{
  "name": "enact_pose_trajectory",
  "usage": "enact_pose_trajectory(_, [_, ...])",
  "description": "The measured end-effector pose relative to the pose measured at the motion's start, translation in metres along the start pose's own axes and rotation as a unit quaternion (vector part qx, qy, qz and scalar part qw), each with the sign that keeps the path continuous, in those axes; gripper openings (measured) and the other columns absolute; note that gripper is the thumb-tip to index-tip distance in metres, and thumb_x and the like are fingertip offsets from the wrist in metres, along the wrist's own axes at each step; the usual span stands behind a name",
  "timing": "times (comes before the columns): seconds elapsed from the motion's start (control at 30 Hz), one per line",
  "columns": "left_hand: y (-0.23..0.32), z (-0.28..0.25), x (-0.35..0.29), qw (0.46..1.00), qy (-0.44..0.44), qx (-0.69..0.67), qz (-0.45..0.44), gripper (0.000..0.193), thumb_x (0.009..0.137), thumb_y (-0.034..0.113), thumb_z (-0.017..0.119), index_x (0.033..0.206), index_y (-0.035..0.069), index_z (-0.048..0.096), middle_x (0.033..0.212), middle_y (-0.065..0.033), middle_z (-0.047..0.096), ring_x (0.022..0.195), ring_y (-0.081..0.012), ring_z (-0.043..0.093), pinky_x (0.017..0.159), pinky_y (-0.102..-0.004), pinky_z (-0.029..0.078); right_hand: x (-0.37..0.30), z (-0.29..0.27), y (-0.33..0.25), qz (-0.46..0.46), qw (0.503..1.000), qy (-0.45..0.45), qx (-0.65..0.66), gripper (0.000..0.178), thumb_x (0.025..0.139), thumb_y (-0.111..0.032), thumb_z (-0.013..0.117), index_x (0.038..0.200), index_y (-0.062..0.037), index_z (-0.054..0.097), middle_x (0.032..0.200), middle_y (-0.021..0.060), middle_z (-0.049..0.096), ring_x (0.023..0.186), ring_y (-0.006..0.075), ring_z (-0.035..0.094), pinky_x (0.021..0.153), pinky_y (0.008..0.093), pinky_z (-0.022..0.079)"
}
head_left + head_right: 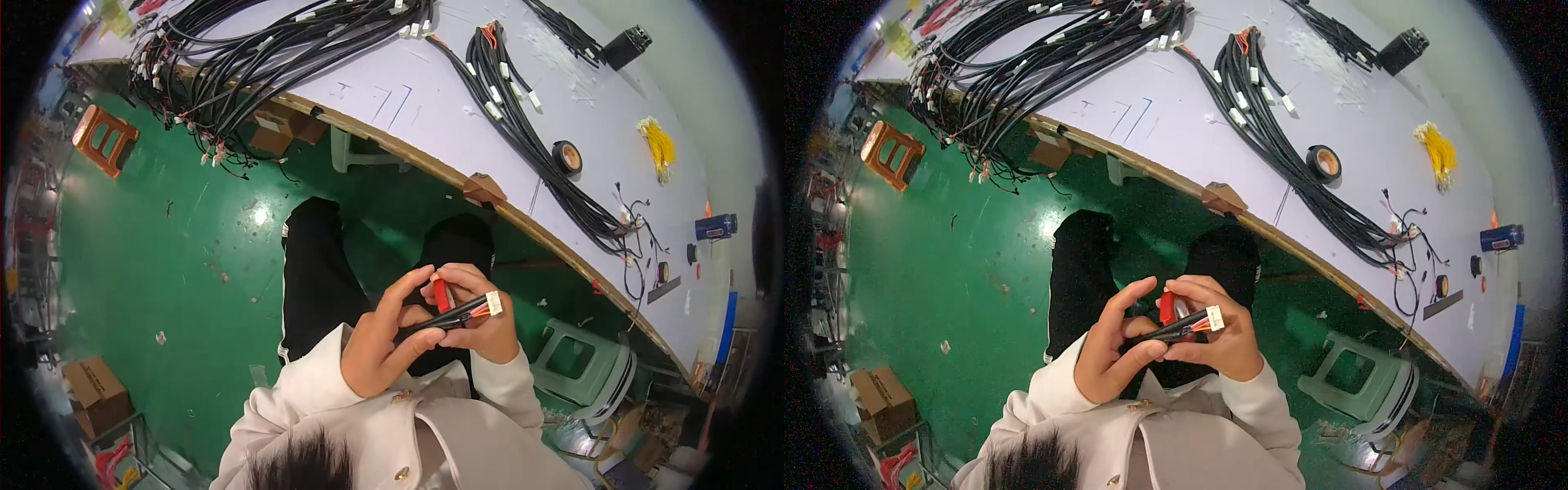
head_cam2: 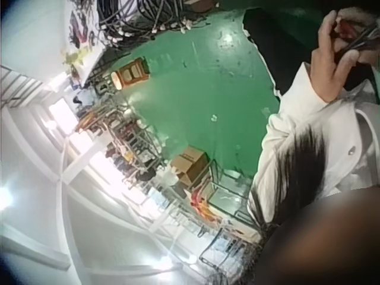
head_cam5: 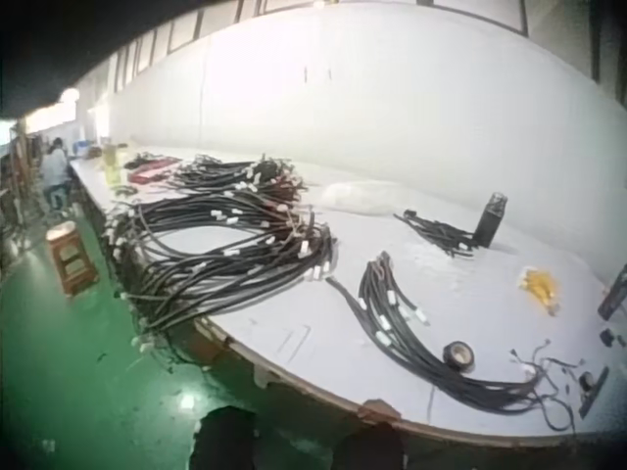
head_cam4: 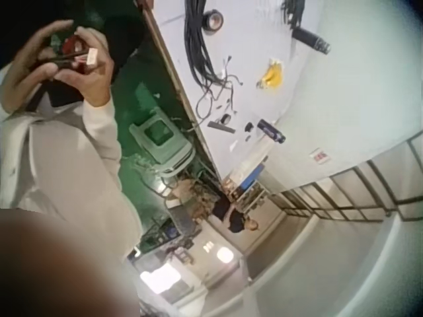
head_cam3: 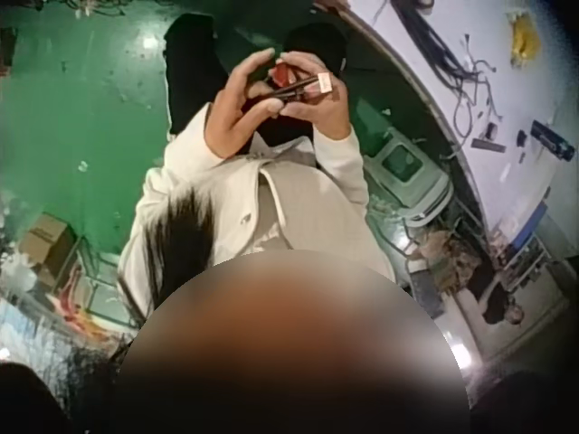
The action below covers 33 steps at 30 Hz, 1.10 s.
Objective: Wrapping wire bundles with electrical tape at an industrial workbench.
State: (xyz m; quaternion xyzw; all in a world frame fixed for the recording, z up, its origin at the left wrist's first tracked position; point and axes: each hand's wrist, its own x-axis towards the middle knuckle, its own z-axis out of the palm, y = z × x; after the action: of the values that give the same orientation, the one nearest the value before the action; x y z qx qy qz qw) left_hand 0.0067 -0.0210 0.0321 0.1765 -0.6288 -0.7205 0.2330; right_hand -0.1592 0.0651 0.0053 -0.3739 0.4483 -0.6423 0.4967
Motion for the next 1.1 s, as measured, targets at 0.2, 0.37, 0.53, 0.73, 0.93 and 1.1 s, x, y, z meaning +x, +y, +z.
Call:
enact_pose_trajectory(0.2, [0.011, -0.007, -0.001, 0.998, -0.018, 0.056, -0.017, 0.049, 0.087, 0.006, 0.057, 0.128, -0.002, 0.033, 0.078, -0.0115, 0.063, 0.066, -0.0202, 0.061, 0.065, -0.0254, 0.045, -0.004, 0.004, -0.001, -0.009, 0.998, 0.007, -0.067, 0.07, 0.058, -0.008, 0.085, 0.12, 0.0007, 0.054, 0.12, 0.0125, 0.047, 0.107, 0.0193, 0.05, 0.091, 0.0305, 0.04])
enact_pose_trajectory(0.37, [0.011, -0.009, -0.002, 0.996, -0.003, 0.086, 0.016, 0.04, 0.087, 0.007, 0.058, 0.122, -0.001, 0.04, 0.084, -0.0138, 0.066, 0.072, -0.0244, 0.065, 0.065, -0.0267, 0.047, -0.002, 0.009, -0.007, -0.027, 0.993, -0.003, -0.117, 0.07, 0.056, -0.01, 0.086, 0.119, 0.0008, 0.056, 0.12, 0.0129, 0.047, 0.106, 0.0193, 0.05, 0.09, 0.0301, 0.04])
enact_pose_trajectory(0.53, [0.003, -0.006, -0.005, 0.996, 0.01, 0.077, 0.047, 0.036, 0.086, 0.007, 0.059, 0.118, 0.0, 0.043, 0.086, -0.015, 0.066, 0.077, -0.0261, 0.067, 0.066, -0.0278, 0.048, -0.005, 0.009, -0.005, -0.008, 0.997, 0.003, -0.07, 0.071, 0.056, -0.011, 0.086, 0.119, 0.0012, 0.055, 0.12, 0.0132, 0.047, 0.107, 0.02, 0.051, 0.09, 0.0312, 0.041])
enact_pose_trajectory(0.73, [0.006, -0.007, -0.005, 0.992, 0.025, 0.088, 0.085, 0.028, 0.084, 0.006, 0.061, 0.109, -0.001, 0.052, 0.083, -0.0145, 0.066, 0.072, -0.0257, 0.067, 0.061, -0.028, 0.049, -0.008, 0.009, -0.002, -0.015, 0.999, -0.025, -0.032, 0.075, 0.056, -0.013, 0.087, 0.121, 0.0012, 0.053, 0.121, 0.0128, 0.046, 0.109, 0.0205, 0.05, 0.092, 0.0316, 0.041])
enact_pose_trajectory(0.93, [0.011, -0.007, -0.005, 0.987, 0.021, 0.135, 0.081, 0.024, 0.082, -0.004, 0.059, 0.105, -0.001, 0.056, 0.078, -0.0139, 0.062, 0.061, -0.0204, 0.061, 0.055, -0.0275, 0.047, -0.021, 0.015, -0.006, 0.014, 0.999, -0.019, -0.048, 0.076, 0.06, -0.01, 0.084, 0.126, 0.0021, 0.046, 0.122, 0.0103, 0.044, 0.106, 0.018, 0.05, 0.091, 0.0316, 0.041])
enact_pose_trajectory(1.1, [0.005, -0.004, 0.001, 0.958, 0.028, 0.224, 0.177, 0.041, 0.072, -0.008, 0.062, 0.112, 0.003, 0.06, 0.072, -0.0124, 0.058, 0.057, -0.0229, 0.058, 0.051, -0.0272, 0.044, -0.035, 0.03, -0.012, 0.063, 0.996, 0.028, 0.049, 0.066, 0.063, -0.012, 0.081, 0.118, 0.0031, 0.048, 0.117, 0.0079, 0.046, 0.099, 0.0143, 0.05, 0.086, 0.0285, 0.041])
